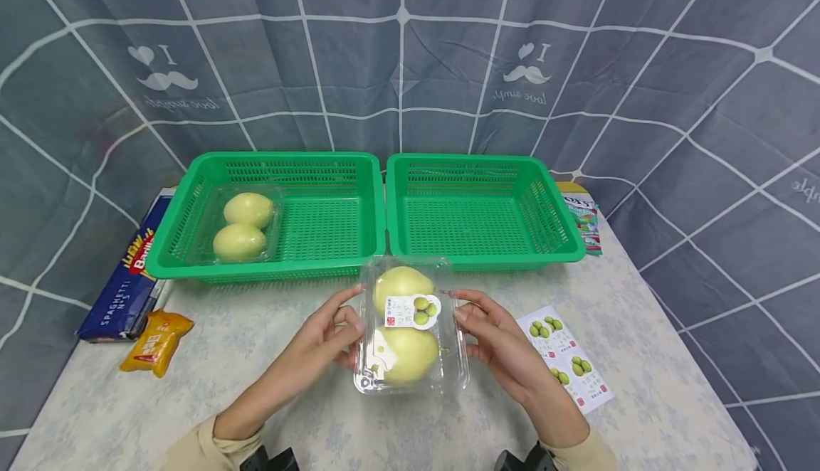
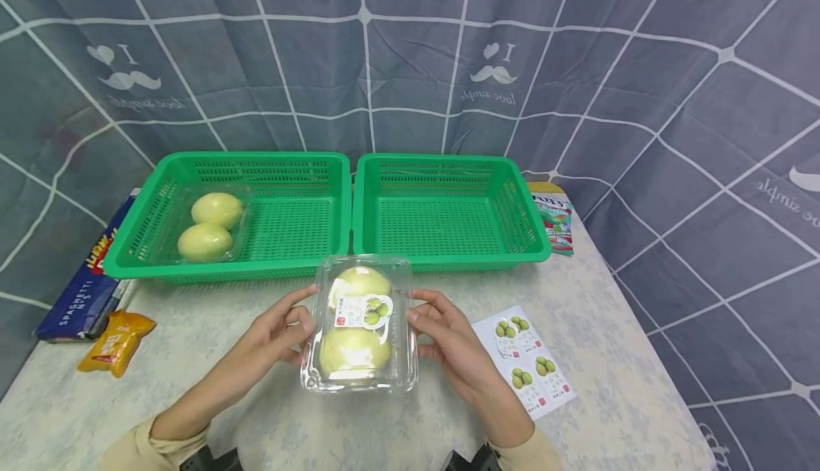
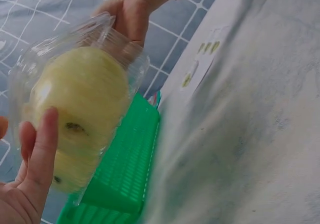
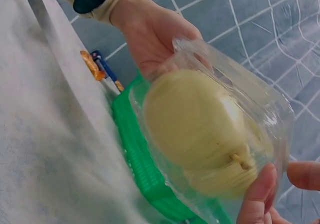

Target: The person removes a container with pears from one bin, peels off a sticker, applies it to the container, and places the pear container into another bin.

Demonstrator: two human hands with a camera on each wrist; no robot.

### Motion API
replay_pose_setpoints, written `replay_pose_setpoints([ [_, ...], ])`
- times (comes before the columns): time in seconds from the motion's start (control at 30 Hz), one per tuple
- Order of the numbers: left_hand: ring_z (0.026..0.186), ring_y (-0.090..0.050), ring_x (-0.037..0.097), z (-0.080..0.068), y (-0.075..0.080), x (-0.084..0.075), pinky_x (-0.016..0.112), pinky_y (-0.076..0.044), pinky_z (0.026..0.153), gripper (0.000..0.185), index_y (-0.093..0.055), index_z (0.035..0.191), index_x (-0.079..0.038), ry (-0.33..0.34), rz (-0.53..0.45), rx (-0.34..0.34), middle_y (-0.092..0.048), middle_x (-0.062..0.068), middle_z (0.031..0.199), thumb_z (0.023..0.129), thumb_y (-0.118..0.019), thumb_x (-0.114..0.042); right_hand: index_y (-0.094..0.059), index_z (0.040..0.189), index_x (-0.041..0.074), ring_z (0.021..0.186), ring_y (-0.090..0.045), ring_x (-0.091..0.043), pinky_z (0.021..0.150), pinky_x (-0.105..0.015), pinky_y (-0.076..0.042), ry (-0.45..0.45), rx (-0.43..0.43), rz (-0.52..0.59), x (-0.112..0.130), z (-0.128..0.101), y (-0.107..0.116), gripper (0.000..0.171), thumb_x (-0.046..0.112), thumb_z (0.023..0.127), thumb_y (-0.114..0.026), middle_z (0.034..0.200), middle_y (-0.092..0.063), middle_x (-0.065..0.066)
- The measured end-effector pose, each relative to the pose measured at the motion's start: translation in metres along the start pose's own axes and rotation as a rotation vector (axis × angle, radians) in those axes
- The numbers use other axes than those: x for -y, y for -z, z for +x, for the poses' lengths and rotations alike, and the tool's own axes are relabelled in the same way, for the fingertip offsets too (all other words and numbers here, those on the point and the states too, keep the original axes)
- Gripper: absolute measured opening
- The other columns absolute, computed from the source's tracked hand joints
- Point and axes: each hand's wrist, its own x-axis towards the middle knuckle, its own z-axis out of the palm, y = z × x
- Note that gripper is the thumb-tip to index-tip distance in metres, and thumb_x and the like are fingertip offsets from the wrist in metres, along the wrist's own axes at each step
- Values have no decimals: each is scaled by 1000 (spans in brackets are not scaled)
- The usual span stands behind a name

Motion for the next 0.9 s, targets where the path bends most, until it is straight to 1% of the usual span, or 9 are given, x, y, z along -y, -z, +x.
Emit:
replay_pose_setpoints([
  [0.13,66,-55,6,10,-1,-8,28,-57,62,65,-22,157,-1,-13,29,-35,-53,2,88,104,-54,-19,-48,134,19,96,-53,-4,74,-22,-48,-12,-58,-1,11,3,-5,32,21,103,-55,98,-55,13],
  [0.23,66,-54,7,19,0,-17,28,-56,63,64,-23,157,-4,2,42,-46,-52,2,87,104,-54,-20,-48,134,20,97,-52,-5,76,-23,-45,-9,-101,9,23,7,-7,32,20,102,-54,102,-54,11],
  [0.37,69,-54,10,35,2,-31,29,-55,66,63,-24,157,-7,25,55,-55,-52,1,84,104,-54,-22,-47,136,20,101,-49,-7,77,-23,-42,4,-140,14,40,16,-6,34,20,103,-53,118,-49,9],
  [0.47,69,-54,11,49,4,-40,31,-56,67,63,-25,157,-9,33,61,-61,-52,1,82,103,-54,-24,-46,137,19,102,-49,-6,76,-20,-44,14,-157,22,52,26,-1,34,22,104,-52,123,-46,8],
  [0.57,67,-55,12,64,6,-48,31,-57,65,64,-24,157,-9,32,68,-63,-52,0,81,103,-54,-24,-49,133,19,96,-49,-5,71,-16,-47,27,-172,41,63,39,5,29,22,104,-52,116,-48,9],
  [0.7,65,-57,11,84,8,-56,31,-59,63,66,-24,158,-7,43,84,-76,-52,0,82,102,-56,-23,-51,127,20,93,-48,-5,68,-15,-47,39,-175,45,72,55,13,22,22,104,-51,110,-50,10],
  [0.83,63,-59,11,102,9,-60,31,-60,62,68,-24,158,-8,68,102,-96,-52,1,84,102,-57,-24,-51,126,20,88,-47,-4,67,-16,-45,47,-169,39,79,69,22,21,23,105,-50,99,-52,13],
  [0.9,63,-59,11,111,10,-62,31,-61,62,69,-23,159,-9,82,112,-108,-52,1,85,102,-58,-26,-50,126,20,83,-47,-4,65,-17,-43,46,-170,41,82,77,26,22,23,105,-50,90,-52,14],
])
